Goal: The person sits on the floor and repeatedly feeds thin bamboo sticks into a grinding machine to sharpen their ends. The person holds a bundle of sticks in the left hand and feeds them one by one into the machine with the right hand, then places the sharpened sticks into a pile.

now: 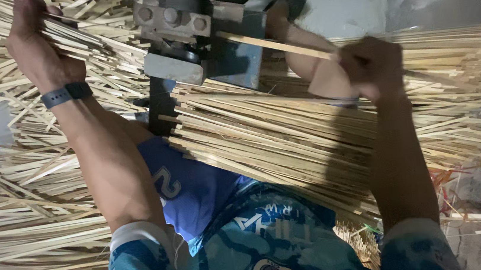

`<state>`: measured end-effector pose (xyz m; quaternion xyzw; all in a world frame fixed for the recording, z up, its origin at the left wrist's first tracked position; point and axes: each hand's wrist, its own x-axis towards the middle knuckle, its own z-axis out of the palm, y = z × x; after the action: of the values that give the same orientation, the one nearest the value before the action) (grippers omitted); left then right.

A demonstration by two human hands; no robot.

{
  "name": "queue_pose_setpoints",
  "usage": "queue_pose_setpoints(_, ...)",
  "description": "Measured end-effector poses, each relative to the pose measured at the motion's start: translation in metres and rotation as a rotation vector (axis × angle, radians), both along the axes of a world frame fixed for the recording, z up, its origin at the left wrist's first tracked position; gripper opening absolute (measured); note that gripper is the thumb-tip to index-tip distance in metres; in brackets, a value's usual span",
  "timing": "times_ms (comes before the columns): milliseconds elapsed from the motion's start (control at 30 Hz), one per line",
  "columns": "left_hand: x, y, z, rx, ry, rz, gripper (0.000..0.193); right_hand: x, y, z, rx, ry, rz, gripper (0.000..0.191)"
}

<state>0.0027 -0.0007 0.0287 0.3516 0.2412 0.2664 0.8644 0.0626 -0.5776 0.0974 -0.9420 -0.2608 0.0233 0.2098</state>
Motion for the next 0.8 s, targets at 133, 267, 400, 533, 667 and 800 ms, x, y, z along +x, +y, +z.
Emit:
queue_pose_setpoints(133,-0.002,-0.014,0.010,0.204,0.040,-0.078,0.028,0.000,0.063,-0.012,0.054,0.047,-0.012,0.023)
queue_pose_setpoints(267,0.000,-0.028,0.021,0.531,0.145,-0.113,0.031,-0.021,0.088,-0.012,0.143,-0.359,0.184,0.018)
queue_pose_setpoints(400,0.006,-0.035,0.026,0.494,0.113,-0.155,0.031,-0.040,0.083,-0.018,0.041,-0.276,0.176,0.011)
queue_pose_setpoints(533,0.008,-0.041,0.029,0.378,0.071,-0.149,0.030,-0.045,0.062,-0.040,0.015,0.123,0.176,0.013)
queue_pose_setpoints(667,0.009,-0.041,0.030,0.302,0.041,-0.158,0.026,-0.024,0.022,-0.044,0.063,0.317,0.017,0.015)
queue_pose_setpoints(800,0.006,-0.028,0.020,0.238,0.040,-0.105,0.023,-0.008,-0.008,-0.020,0.086,0.302,-0.158,0.017)
